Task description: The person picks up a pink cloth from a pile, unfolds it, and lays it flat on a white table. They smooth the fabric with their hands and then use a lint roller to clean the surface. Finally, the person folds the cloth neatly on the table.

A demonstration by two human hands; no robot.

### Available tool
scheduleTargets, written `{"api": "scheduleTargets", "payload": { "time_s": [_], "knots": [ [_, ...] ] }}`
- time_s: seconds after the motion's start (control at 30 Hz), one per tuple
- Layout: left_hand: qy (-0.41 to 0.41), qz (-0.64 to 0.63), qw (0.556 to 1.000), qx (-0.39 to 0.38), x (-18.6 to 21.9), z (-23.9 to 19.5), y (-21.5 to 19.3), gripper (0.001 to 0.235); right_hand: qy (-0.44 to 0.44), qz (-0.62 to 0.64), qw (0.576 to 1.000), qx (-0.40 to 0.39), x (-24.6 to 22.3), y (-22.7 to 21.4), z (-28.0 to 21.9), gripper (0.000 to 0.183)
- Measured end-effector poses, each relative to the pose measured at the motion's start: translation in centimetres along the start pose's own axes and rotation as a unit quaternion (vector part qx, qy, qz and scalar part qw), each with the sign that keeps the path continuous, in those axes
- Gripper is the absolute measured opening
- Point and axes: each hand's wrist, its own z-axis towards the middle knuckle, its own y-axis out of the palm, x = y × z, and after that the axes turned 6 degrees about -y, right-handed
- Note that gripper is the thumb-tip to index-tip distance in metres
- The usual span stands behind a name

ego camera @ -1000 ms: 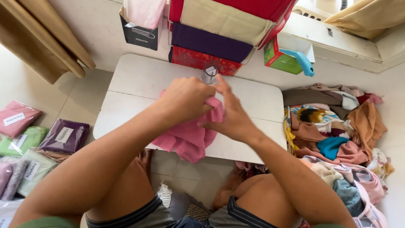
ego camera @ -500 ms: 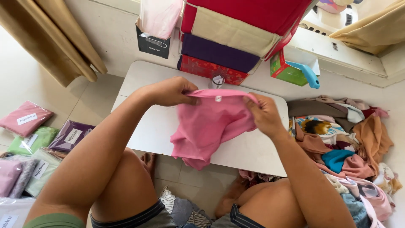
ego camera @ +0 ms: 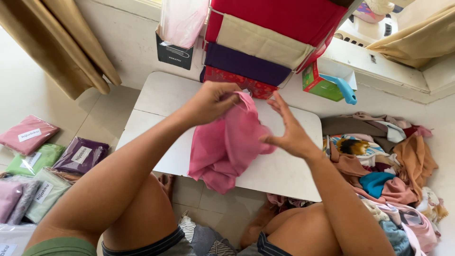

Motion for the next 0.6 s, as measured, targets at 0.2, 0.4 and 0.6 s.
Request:
{"api": "scheduleTargets", "payload": {
  "time_s": [0.2,0.4,0.6],
  "knots": [
    [-0.021,0.091,0.995,-0.026,1.3,0.1,3.6,0.012,0.0,0.0,0.995,0.097,-1.5,3.9,1.0,0.061],
    [-0.031,0.057,0.998,-0.016,2.1,0.2,2.7,0.013,-0.037,0.137,0.97,0.197,1.8,3.8,1.2,0.026],
    [-0.04,0.055,0.995,-0.073,-0.5,0.6,1.5,0.014,-0.015,0.17,0.964,0.203,2.0,3.2,1.0,0.009]
  ]
}}
